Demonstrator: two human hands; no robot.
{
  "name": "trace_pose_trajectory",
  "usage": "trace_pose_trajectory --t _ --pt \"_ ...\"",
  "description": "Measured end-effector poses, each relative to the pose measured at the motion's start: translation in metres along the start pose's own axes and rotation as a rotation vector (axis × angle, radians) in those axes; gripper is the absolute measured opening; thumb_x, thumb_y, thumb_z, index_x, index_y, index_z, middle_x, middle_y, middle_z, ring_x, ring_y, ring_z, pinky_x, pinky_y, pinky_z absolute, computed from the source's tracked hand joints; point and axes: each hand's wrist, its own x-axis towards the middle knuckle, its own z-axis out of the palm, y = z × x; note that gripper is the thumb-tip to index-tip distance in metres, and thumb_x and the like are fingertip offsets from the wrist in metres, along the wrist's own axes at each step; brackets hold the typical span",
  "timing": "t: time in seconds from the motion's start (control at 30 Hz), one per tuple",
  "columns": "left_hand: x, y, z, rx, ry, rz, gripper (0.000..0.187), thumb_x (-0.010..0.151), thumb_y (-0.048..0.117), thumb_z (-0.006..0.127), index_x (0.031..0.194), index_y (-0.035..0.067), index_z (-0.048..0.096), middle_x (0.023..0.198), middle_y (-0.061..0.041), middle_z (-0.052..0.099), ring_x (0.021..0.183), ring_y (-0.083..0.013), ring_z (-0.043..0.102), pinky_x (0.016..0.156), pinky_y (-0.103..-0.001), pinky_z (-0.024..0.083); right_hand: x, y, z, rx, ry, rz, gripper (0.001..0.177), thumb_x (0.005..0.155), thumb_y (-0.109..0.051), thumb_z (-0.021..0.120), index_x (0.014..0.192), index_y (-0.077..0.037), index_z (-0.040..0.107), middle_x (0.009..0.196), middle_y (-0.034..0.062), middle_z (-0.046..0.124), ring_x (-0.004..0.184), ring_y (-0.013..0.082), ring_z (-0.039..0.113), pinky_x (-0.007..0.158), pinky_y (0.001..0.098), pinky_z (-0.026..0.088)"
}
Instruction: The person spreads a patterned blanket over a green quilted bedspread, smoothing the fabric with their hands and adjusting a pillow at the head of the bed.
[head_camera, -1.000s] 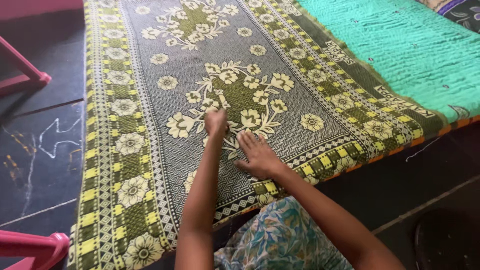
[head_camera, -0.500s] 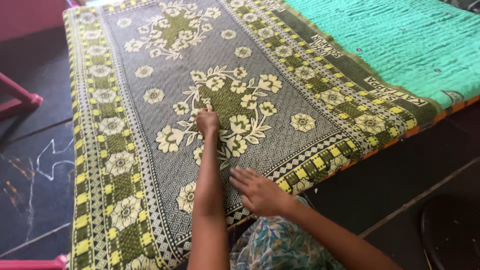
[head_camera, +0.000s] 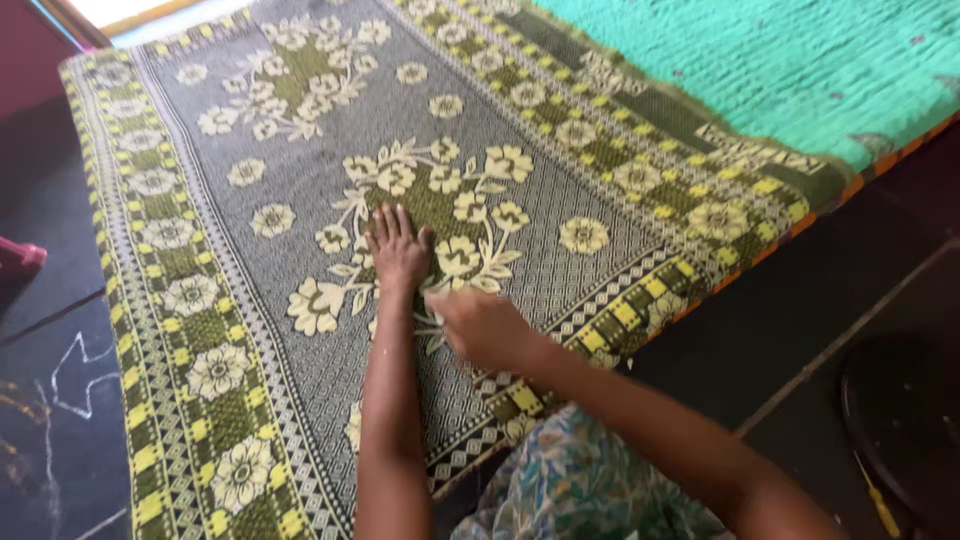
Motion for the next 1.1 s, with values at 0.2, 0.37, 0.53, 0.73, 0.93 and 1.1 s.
trace_pose_trajectory --t 0.2,0.37,0.53,0.73,0.93,1.1 --pt "-0.013 -0.001 0.002 -0.135 0.018 -0.024 0.078 0.104 0.059 0.008 0.166 0.012 0.005 0.174 -0.008 -0.002 0.160 -0.0246 -0.008 0.128 -0.048 -0.007 0.029 0.034 0.048 -0.226 -0.337 0.010 0.093 0.103 -0.066 0.019 0.161 0.004 0.004 0.169 0.0239 -0.004 0.157 0.0344 -0.008 0.125 0.0465 -0.005" --pt "-0.018 -0.001 0.006 -0.087 0.044 0.029 0.079 0.105 0.059 0.010 0.165 0.007 0.005 0.173 -0.014 -0.003 0.159 -0.0302 -0.009 0.125 -0.052 -0.008 -0.004 0.022 0.041 -0.257 -0.313 -0.043 0.095 0.099 -0.071 0.016 0.162 0.000 0.008 0.171 0.0184 0.003 0.159 0.0309 -0.002 0.127 0.0464 -0.003" --pt "-0.028 -0.001 -0.006 -0.090 -0.003 0.074 0.080 0.103 0.060 0.011 0.165 0.010 0.005 0.171 -0.016 -0.003 0.158 -0.0332 -0.010 0.124 -0.054 -0.008 -0.030 0.014 0.024 -0.230 -0.340 0.098 0.101 0.095 -0.077 0.016 0.161 0.000 0.004 0.171 0.0189 -0.002 0.158 0.0312 -0.004 0.124 0.0467 -0.006" --pt "-0.038 -0.001 -0.008 -0.118 0.031 0.087 0.079 0.105 0.060 0.013 0.165 0.009 0.007 0.173 -0.016 0.001 0.159 -0.0323 -0.007 0.126 -0.057 -0.004 -0.049 0.052 -0.017 -0.342 -0.272 0.502 0.105 0.092 -0.081 0.009 0.161 -0.002 0.000 0.171 0.0182 -0.009 0.157 0.0313 -0.010 0.124 0.0483 -0.010" --pt "-0.052 0.033 -0.068 0.100 -0.141 0.052 0.071 0.106 0.052 0.023 0.162 0.009 0.015 0.170 -0.014 0.015 0.157 -0.0333 0.006 0.124 -0.064 -0.001 -0.085 0.067 -0.076 -0.359 -0.261 0.922 0.100 0.098 -0.074 0.013 0.162 0.002 -0.002 0.169 0.0258 -0.010 0.156 0.0390 -0.012 0.122 0.0537 -0.012" --pt "-0.050 0.138 -0.099 -0.218 -0.137 0.155 0.076 0.105 0.056 0.045 0.158 0.004 0.028 0.166 -0.018 0.029 0.157 -0.0299 0.025 0.129 -0.065 0.003 -0.046 0.129 -0.073 -0.301 0.173 0.858 0.086 0.106 -0.059 0.022 0.161 0.005 0.007 0.170 0.0263 -0.003 0.158 0.0373 -0.007 0.125 0.0536 -0.009"
